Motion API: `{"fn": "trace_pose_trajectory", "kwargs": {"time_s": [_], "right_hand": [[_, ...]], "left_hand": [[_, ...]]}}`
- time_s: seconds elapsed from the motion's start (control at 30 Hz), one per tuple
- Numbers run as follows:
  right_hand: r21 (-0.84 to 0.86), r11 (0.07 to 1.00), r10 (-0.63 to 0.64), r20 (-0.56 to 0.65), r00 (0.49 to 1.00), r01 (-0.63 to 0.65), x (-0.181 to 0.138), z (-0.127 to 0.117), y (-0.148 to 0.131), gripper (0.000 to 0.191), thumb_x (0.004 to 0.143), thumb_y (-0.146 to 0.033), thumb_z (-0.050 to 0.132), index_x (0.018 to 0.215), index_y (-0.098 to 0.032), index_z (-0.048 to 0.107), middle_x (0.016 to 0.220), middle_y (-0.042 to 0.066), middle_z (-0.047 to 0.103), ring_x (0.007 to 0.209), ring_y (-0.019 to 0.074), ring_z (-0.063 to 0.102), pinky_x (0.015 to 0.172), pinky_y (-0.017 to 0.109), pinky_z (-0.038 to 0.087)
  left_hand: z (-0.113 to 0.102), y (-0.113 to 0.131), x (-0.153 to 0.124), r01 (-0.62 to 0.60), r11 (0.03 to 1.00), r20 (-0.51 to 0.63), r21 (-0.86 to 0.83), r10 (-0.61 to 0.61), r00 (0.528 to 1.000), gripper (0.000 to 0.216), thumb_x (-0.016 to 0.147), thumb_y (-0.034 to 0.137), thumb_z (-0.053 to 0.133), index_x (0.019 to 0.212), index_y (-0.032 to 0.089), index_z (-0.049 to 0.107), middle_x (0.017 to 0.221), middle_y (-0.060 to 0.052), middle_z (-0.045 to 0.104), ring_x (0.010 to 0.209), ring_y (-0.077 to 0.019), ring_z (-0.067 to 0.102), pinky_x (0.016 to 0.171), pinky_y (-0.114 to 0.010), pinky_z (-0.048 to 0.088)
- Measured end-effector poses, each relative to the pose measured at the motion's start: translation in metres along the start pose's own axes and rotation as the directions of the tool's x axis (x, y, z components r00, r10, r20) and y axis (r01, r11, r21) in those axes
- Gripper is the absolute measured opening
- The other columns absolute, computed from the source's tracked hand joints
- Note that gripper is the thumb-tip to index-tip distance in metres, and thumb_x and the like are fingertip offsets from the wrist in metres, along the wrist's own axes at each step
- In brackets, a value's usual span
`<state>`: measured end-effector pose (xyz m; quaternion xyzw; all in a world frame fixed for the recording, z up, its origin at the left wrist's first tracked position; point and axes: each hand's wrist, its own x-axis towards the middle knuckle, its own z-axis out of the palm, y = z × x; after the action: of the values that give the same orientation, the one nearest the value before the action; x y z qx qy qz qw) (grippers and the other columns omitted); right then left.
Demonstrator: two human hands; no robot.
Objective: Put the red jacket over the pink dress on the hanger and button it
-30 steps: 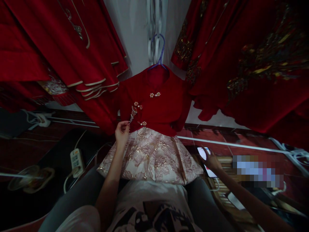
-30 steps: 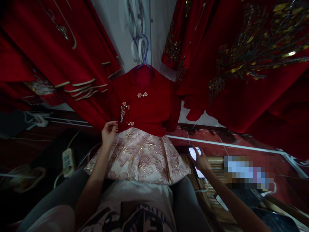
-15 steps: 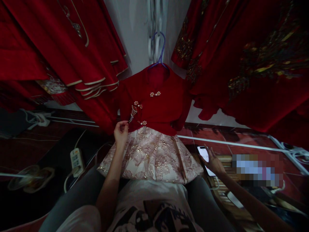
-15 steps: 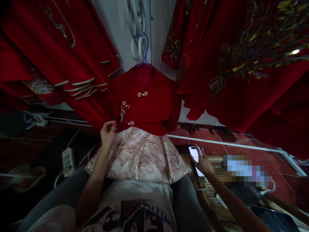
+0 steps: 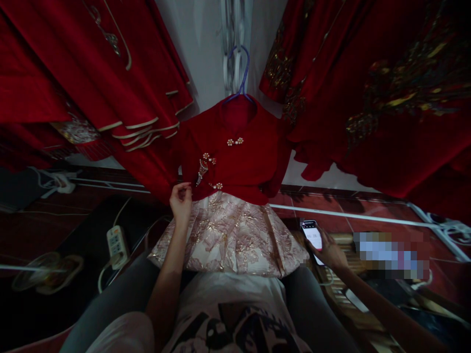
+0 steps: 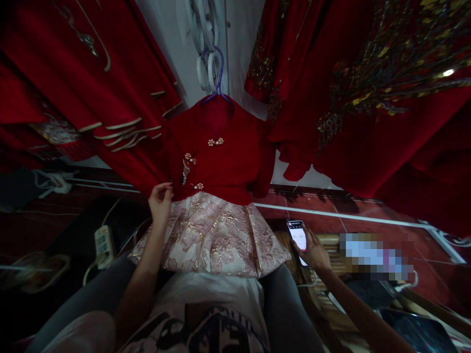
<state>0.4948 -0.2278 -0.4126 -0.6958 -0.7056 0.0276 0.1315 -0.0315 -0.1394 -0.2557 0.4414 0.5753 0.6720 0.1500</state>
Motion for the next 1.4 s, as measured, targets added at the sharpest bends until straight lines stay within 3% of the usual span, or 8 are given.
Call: {"fn": "trace_pose_trajectory", "kwargs": {"time_s": [0.3,0.67,1.07,1.4], "right_hand": [[-0.026,1.0,0.018,0.043,0.999,-0.017,0.0,0.014,0.015,0.071,0.087,-0.059,0.039,0.145,-0.019,0.033,0.134,0.016,0.054,0.12,0.0323,0.054,0.091,0.045,0.049],[-0.161,0.987,0.025,0.073,0.997,-0.013,0.001,0.015,0.021,0.074,0.086,-0.064,0.04,0.146,-0.02,0.036,0.118,0.016,0.063,0.107,0.0326,0.06,0.092,0.047,0.045],[-0.136,0.99,0.033,0.037,0.999,-0.027,-0.001,0.019,0.023,0.078,0.086,-0.062,0.04,0.149,-0.018,0.026,0.119,0.015,0.063,0.106,0.0319,0.06,0.092,0.046,0.044],[-0.118,0.992,0.059,0.043,0.997,-0.053,-0.001,0.012,0.014,0.078,0.086,-0.062,0.039,0.148,-0.016,0.027,0.123,0.018,0.061,0.106,0.0338,0.061,0.09,0.047,0.045]], "left_hand": [[0.002,0.002,-0.002,0.023,1.0,0.015,0.009,-0.023,1.0,0.022,0.078,0.031,0.061,0.094,0.016,0.063,0.088,-0.004,0.064,0.067,-0.0098,0.058,0.063,-0.022,0.049],[0.005,0.005,-0.004,0.039,0.999,0.033,0.002,-0.039,0.999,0.02,0.077,0.03,0.061,0.092,0.017,0.063,0.089,-0.004,0.065,0.068,-0.0102,0.057,0.064,-0.022,0.049],[0.006,0.007,-0.005,0.039,0.999,0.037,0.022,-0.04,0.999,0.02,0.077,0.03,0.06,0.093,0.017,0.063,0.087,-0.003,0.065,0.066,-0.0098,0.057,0.063,-0.021,0.048],[0.005,0.003,-0.004,0.04,0.999,0.037,0.01,-0.04,0.999,0.021,0.077,0.03,0.061,0.092,0.016,0.063,0.088,-0.003,0.065,0.067,-0.01,0.057,0.064,-0.022,0.048]]}}
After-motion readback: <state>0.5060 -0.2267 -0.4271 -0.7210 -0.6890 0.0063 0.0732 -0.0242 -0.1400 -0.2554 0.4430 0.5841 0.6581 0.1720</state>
